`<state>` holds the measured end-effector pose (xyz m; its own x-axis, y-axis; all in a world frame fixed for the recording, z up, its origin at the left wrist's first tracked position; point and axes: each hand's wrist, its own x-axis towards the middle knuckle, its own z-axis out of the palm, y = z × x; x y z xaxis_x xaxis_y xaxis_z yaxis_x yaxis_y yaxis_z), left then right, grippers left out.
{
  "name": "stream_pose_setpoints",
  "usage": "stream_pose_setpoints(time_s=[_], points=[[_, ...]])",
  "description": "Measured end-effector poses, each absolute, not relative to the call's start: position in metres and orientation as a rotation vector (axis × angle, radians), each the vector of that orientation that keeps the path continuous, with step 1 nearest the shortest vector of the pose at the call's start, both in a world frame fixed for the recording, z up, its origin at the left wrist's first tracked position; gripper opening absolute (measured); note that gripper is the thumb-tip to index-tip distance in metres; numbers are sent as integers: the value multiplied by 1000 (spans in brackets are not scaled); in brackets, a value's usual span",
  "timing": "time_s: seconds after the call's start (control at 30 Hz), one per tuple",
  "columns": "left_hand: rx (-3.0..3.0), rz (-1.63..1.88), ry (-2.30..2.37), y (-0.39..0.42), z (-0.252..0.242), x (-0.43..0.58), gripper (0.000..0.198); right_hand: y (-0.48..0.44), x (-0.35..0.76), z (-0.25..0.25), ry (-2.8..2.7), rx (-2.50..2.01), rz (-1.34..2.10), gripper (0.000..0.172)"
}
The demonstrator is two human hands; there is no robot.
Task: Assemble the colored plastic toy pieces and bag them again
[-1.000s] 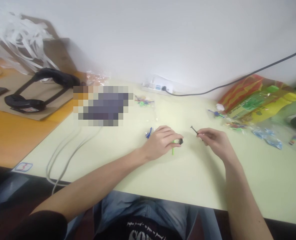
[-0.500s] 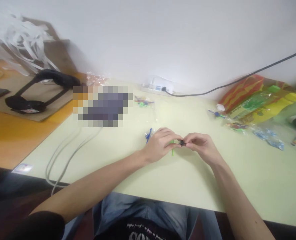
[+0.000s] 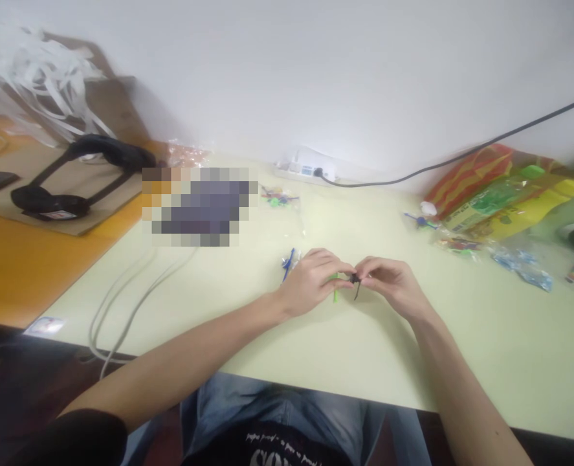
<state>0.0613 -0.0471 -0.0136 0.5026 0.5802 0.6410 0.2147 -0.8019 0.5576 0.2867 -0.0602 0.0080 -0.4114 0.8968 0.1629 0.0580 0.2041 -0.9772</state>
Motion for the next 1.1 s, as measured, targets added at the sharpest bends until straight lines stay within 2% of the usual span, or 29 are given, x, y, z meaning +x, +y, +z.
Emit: stream_pose_setpoints(time_s=[0.3,0.67,1.1], points=[[2349,1211,677,-48,-13,61,21,-61,287,11,-1695,-898,1281,5],[2276,1136,545,-45,-12,57,21,-62,287,14,-1714,-860,1256,7],[2263,1077,610,-45,-11,58,22,-64,287,17,-1785,-897,1184,9]])
